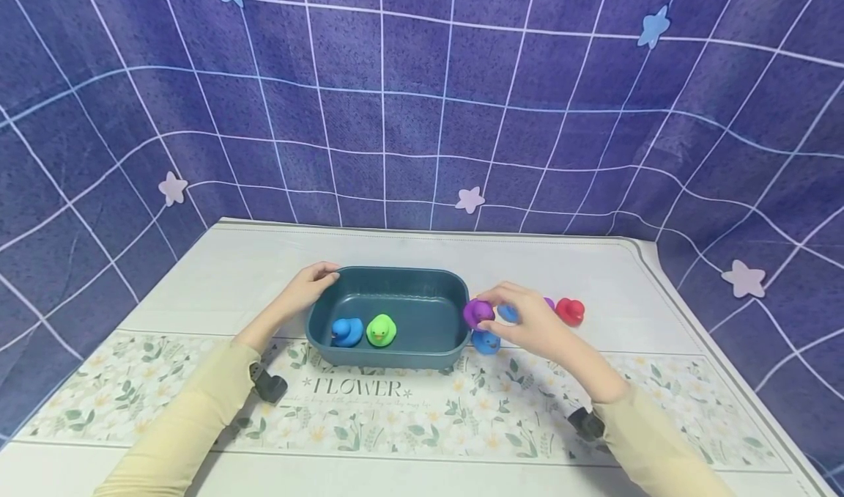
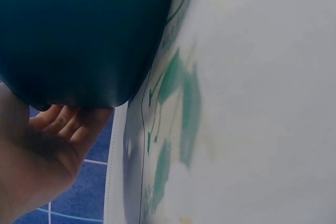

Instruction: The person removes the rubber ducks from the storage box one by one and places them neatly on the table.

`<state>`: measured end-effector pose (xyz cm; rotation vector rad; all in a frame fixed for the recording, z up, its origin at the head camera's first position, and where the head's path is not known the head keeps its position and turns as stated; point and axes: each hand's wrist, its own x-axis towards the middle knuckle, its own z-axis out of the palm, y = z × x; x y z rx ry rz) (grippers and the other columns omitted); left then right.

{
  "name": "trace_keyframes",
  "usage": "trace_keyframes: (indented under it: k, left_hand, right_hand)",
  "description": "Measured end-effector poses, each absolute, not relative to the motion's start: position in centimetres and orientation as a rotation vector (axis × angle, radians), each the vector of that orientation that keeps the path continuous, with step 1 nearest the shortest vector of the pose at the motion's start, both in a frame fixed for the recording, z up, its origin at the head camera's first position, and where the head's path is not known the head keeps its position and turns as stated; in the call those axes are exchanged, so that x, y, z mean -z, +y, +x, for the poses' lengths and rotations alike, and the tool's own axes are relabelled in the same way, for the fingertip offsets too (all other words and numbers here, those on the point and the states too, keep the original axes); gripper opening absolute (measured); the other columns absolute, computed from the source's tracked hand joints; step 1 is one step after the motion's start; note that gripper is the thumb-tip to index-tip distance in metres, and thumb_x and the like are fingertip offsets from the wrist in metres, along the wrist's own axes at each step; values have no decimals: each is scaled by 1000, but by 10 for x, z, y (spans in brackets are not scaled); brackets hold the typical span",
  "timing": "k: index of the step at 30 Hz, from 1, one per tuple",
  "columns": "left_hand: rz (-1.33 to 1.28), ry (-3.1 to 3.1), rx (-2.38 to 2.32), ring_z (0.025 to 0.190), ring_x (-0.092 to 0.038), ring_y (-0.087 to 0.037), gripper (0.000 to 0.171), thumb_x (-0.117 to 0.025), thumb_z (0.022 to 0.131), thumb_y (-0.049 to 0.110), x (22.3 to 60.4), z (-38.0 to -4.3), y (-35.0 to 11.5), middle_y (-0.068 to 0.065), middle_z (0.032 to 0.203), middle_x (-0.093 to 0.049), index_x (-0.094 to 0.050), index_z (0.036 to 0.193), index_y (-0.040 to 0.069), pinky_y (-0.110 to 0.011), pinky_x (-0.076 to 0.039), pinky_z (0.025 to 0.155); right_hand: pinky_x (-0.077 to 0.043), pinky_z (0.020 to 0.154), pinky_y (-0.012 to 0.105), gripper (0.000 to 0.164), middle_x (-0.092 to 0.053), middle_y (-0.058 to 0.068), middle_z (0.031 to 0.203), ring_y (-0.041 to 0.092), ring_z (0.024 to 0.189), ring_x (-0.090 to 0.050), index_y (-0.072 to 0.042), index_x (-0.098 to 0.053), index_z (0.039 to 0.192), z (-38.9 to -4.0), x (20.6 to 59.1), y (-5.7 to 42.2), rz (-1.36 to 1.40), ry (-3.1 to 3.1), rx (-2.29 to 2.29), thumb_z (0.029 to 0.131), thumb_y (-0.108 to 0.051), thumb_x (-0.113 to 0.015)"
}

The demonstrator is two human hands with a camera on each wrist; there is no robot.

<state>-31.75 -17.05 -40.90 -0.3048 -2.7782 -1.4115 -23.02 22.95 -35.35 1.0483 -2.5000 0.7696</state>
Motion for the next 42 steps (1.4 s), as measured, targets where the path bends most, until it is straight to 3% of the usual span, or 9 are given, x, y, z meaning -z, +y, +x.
trace_keyframes:
  k: [4,9,13,21,27,32,42]
  left_hand:
    - [-311,-2781,1413,110,-55,-31,35,-45,100,20,408,-316,-171,-20,123,-58,-52,128,0,-42,-46,90]
    - [-325,-2777,1412,112,-55,-32,36,-44,100,20,408,-317,-171,-21,123,-57,-52,128,-1,-43,-46,91]
    - [-319,-2774,1427,111,-55,-32,35,-44,100,20,407,-317,-170,-20,123,-57,-52,127,0,-42,-47,90]
    - [-337,-2753,1445,111,-55,-32,36,-45,99,22,410,-319,-171,-20,122,-58,-53,126,0,-42,-46,91]
    - [-401,-2709,1444,103,-57,-29,39,-47,98,30,410,-317,-174,-19,115,-60,-56,121,-1,-39,-48,84]
    - [-356,-2743,1451,108,-55,-32,35,-45,99,22,411,-320,-173,-21,119,-59,-54,124,-1,-43,-46,90]
    - [-321,-2763,1431,109,-55,-31,34,-45,99,20,409,-319,-171,-20,121,-58,-53,126,0,-42,-46,90]
  right_hand:
    - [-45,61,22,34,-66,-7,99,4,82,-57,-14,-67,108,-229,354,234,1008,-2523,-761,76,-17,-78]
    - [-53,80,34,33,-66,-7,103,10,93,-62,-14,-67,109,-228,356,241,960,-2578,-757,78,-16,-77]
    - [-53,81,41,33,-66,-6,102,13,94,-63,-13,-67,108,-227,360,247,942,-2599,-760,77,-14,-77]
    - [-55,78,38,31,-66,-5,98,13,91,-63,-11,-68,105,-227,371,259,924,-2582,-738,76,-11,-78]
    - [-54,76,36,30,-66,-4,95,12,87,-62,-9,-68,105,-226,373,265,937,-2555,-737,76,-8,-76]
    - [-53,75,35,30,-64,-6,91,11,85,-61,-8,-68,104,-224,374,269,930,-2565,-730,76,-8,-77]
    - [-54,81,40,33,-68,0,99,20,91,-65,-7,-67,106,-227,393,281,849,-2659,-754,76,-13,-78]
